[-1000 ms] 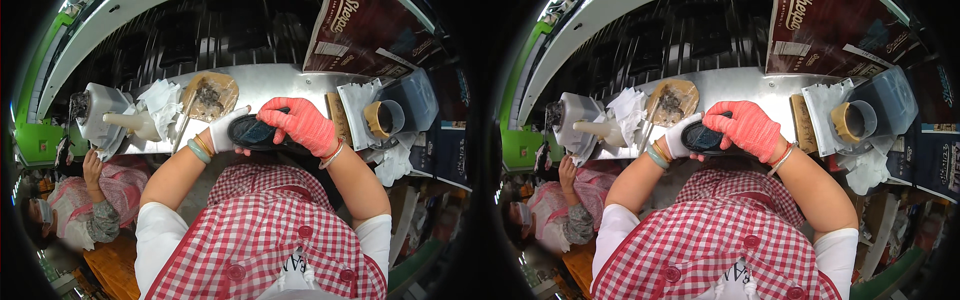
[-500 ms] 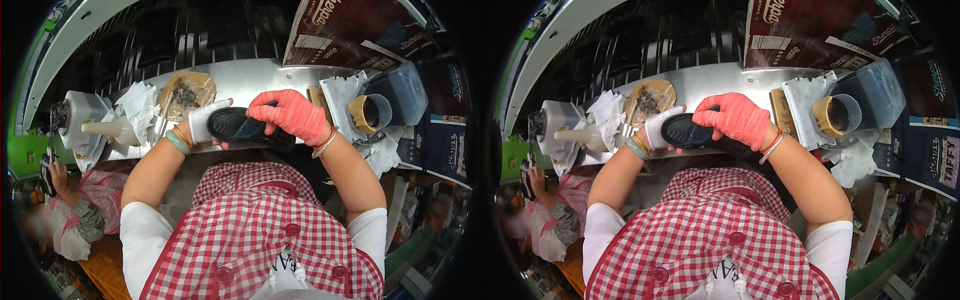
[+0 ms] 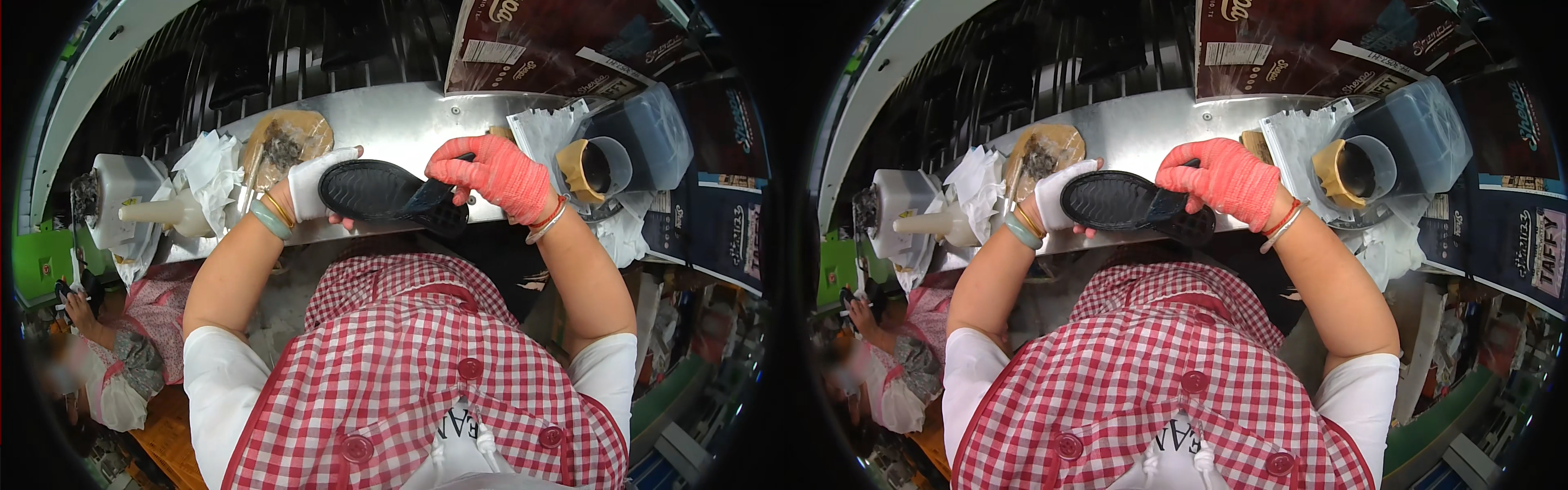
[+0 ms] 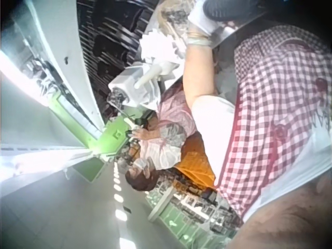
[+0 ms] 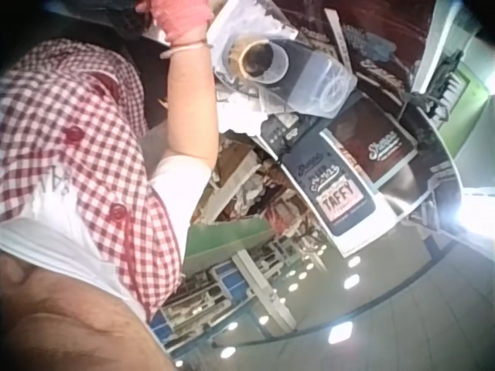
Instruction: The person scrubs the soles of black slip-on shoes with a blue brush and a dark liquid solution. They repeatedly dip the brush into a container of liquid and scrub the shoe soles, then place the shoes on a conveyor belt. The person also uses a white stick to stir the liquid in the container.
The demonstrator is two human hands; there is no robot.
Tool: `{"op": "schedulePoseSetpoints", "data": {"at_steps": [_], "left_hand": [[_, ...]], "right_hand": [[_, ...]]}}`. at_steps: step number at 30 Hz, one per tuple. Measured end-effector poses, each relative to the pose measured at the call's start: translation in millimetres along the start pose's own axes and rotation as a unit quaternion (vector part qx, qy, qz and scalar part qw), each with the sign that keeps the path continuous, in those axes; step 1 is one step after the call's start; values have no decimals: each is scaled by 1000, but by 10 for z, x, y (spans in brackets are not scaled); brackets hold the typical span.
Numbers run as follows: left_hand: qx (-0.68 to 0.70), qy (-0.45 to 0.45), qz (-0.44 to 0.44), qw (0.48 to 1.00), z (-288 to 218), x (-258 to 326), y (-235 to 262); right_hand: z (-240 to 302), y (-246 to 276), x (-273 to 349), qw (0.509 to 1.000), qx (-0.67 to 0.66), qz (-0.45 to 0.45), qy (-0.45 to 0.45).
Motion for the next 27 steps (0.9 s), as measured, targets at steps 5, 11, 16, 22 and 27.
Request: {"op": "schedulePoseSetpoints", "data": {"at_steps": [5,11,16,22,27], "left_hand": [[-1,-2,0,1000,0,-23,11],[-23,-12,2,1000,74,-1,-9],[-188,-213,3,959,145,36,-191],[-323,-325,-54,887,131,152,-241],[45,-88,46,994,287,150,-186]], "right_hand": [[-214,205,191,1000,-13,-21,1],[-44,179,489,997,-42,-58,34],[-4,-285,414,966,-29,23,255],[-124,-398,404,900,196,77,383],[-130,-313,697,881,262,8,394]]}}
Point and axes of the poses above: each hand's wrist, its own x-axis away from the middle knuckle, its own y-axis out of the back of the hand, z = x × y, the point moved 2 cm from there along -x, towards the middle knuckle, and after that the axes turned 12 degrees about -x, right-handed, at the moved point
